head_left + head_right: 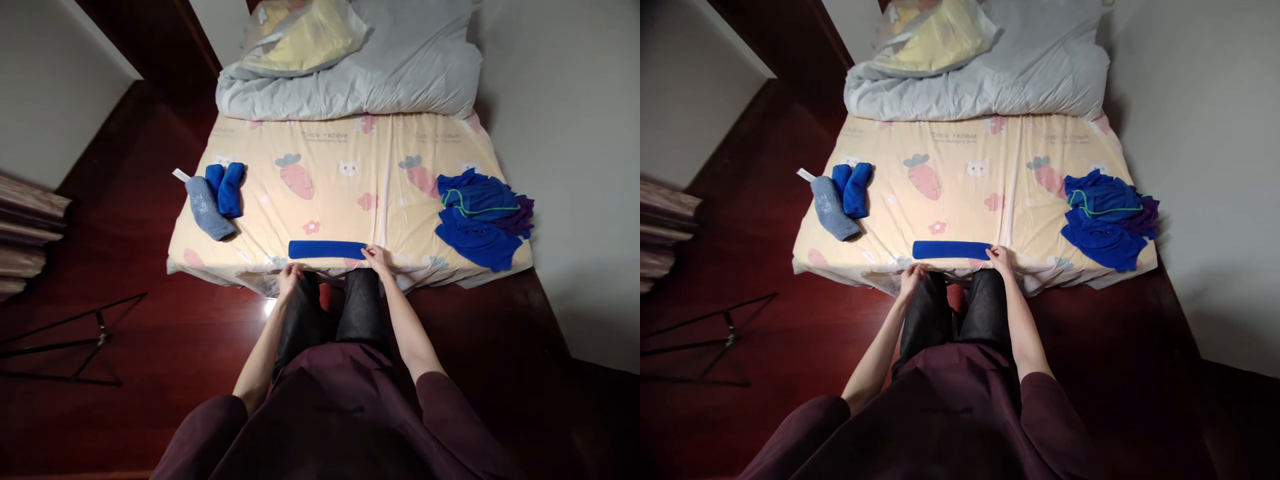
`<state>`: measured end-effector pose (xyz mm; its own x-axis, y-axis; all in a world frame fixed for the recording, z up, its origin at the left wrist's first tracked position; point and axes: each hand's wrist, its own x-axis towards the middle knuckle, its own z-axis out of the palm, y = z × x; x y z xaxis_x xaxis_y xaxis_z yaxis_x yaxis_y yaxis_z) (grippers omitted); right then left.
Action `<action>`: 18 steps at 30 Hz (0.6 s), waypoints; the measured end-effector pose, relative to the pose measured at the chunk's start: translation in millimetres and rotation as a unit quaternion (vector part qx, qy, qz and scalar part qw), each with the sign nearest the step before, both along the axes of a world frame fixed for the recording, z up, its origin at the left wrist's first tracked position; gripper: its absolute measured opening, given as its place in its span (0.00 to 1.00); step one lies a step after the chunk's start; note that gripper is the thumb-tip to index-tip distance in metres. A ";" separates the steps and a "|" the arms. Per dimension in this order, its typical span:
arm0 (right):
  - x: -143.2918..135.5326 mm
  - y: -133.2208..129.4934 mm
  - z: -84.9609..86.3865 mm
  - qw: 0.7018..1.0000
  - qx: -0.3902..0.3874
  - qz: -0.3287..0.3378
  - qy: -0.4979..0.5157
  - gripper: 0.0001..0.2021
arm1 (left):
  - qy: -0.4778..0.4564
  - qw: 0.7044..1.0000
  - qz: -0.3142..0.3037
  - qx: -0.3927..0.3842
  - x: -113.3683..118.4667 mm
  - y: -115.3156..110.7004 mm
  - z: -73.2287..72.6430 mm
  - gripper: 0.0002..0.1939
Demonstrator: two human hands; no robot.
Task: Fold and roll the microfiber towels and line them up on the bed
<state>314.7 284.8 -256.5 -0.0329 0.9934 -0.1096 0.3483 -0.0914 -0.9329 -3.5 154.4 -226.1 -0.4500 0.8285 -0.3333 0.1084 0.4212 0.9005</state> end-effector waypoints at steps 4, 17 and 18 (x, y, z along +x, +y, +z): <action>-1.2 -1.6 10.3 1.000 -0.014 -0.006 0.013 0.22 | -0.273 0.962 0.020 0.004 51.3 6.6 1.5 0.15; -3.2 -10.8 47.3 1.000 -0.013 0.007 0.007 0.22 | -0.403 0.903 0.138 0.059 64.6 69.9 10.2 0.25; -2.7 -11.1 48.7 1.000 -0.010 0.009 0.003 0.23 | -0.392 0.907 0.142 0.060 62.8 74.3 10.3 0.23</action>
